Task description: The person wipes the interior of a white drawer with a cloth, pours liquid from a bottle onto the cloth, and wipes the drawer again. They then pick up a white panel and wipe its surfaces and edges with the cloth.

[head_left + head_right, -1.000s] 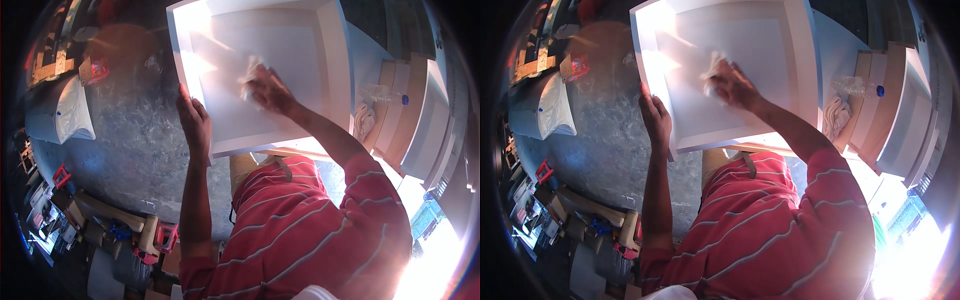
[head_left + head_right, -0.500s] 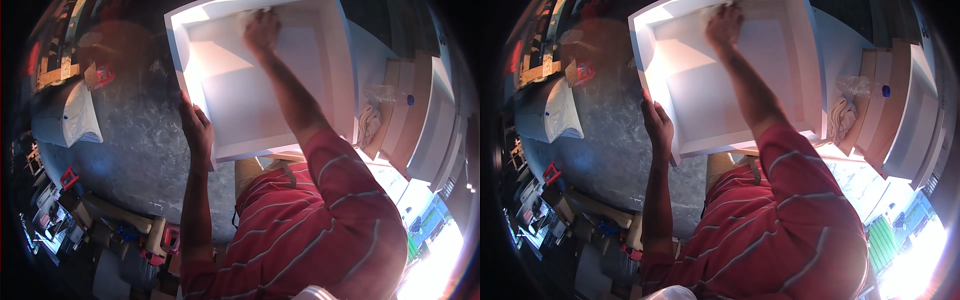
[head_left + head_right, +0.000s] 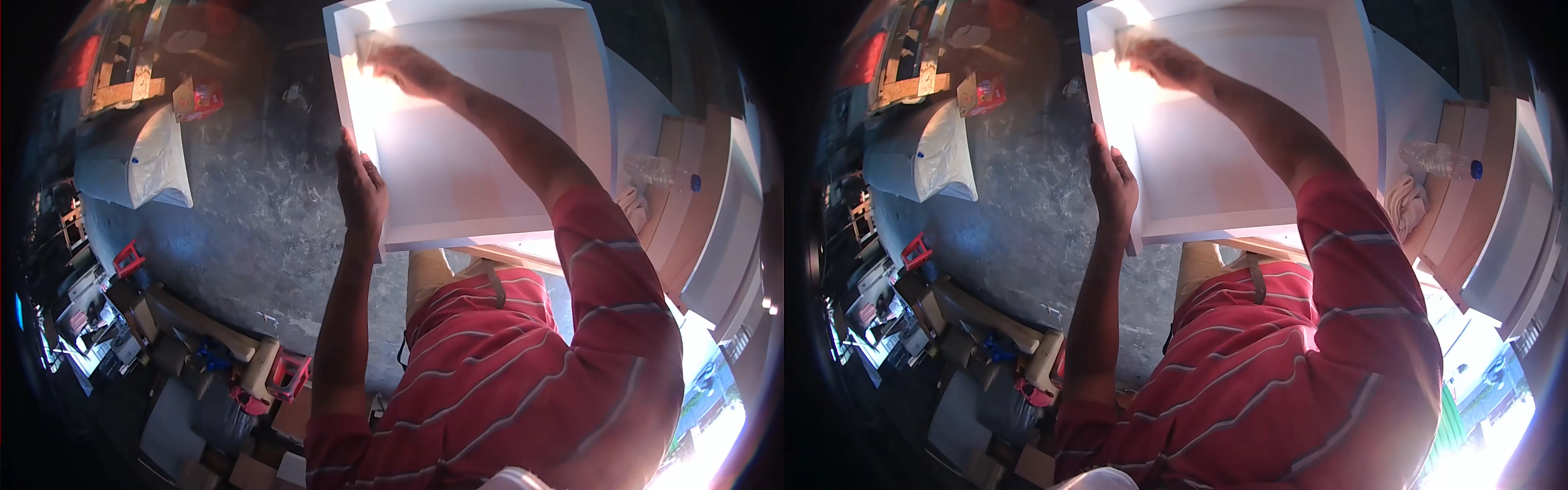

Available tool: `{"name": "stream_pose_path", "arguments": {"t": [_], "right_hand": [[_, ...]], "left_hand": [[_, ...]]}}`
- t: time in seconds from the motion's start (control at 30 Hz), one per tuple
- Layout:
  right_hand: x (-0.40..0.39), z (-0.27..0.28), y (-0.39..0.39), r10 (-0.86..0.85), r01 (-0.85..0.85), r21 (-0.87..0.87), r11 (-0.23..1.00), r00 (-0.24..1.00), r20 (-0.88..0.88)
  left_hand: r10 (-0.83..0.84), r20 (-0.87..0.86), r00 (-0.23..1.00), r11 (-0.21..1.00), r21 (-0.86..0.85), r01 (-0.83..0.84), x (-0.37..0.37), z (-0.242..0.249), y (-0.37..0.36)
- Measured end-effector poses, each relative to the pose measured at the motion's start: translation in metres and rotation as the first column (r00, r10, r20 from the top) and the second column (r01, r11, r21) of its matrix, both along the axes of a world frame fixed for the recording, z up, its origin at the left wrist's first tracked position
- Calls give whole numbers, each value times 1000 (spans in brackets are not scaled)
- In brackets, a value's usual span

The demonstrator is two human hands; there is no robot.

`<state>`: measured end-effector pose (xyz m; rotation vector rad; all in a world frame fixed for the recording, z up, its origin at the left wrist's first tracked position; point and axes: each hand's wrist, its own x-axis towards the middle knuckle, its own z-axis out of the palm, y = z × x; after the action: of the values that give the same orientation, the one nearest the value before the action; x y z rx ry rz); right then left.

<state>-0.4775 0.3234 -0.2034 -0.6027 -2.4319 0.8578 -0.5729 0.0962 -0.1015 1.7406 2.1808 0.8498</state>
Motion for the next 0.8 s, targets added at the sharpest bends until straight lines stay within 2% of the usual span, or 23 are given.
{"name": "stream_pose_path", "arguments": {"t": [0.03,0.1,0.17,0.2,0.23,0.3,0.33,0.37,0.43,0.47,0.53,0.57,0.6,0.63,0.67,0.7,0.73,0.8], "right_hand": [[2,3,8,-87,88,180,980,996,-15],[-17,4,11,-372,378,94,921,925,-81],[-33,0,-7,-263,250,202,947,964,40],[-38,-5,-29,-386,358,343,869,922,15],[-32,1,-46,-376,332,329,884,923,78],[-12,3,-79,-238,213,214,953,966,101],[-2,24,-100,-69,-15,202,979,913,402],[10,46,-119,94,-233,124,965,745,661],[43,6,-170,117,-170,182,968,956,269],[54,7,-177,117,-170,180,969,955,272],[66,7,-183,405,-434,82,897,882,239],[62,0,-172,404,-432,80,898,883,237],[52,-10,-149,368,-369,-278,887,928,-56],[41,-14,-136,206,-357,-600,715,929,-308],[30,8,-123,49,-27,-248,968,995,86],[18,28,-111,-268,180,258,949,893,361],[6,17,-116,-326,251,255,934,891,317],[3,20,-143,-334,175,359,917,827,452]], "left_hand": [[0,22,1000,1000,-3,0,0,0,0],[1,22,1000,1000,-14,-1,-1,2,1],[4,39,999,1000,-18,-3,0,1,0],[4,44,999,999,-35,-3,0,-1,-1],[-12,42,999,1000,8,12,-1,-4,-1],[-27,42,999,998,51,24,-2,-6,1],[-23,20,1000,999,41,22,-1,-5,1],[-18,-2,1000,999,34,18,-1,-5,1],[-5,23,1000,1000,20,4,-1,-6,1],[2,43,999,1000,8,-2,-1,-6,1],[0,55,999,1000,2,0,-2,-7,1],[4,65,998,1000,-10,-4,-1,-6,0],[4,62,998,1000,-15,-3,-1,-6,-1],[4,47,999,1000,-21,-3,-1,-4,0],[4,33,999,1000,-30,-3,-1,-3,0],[5,32,999,999,-39,-4,0,-1,0],[12,51,999,1000,-27,-11,1,0,1],[-3,27,1000,1000,7,2,-1,-4,1]]}}
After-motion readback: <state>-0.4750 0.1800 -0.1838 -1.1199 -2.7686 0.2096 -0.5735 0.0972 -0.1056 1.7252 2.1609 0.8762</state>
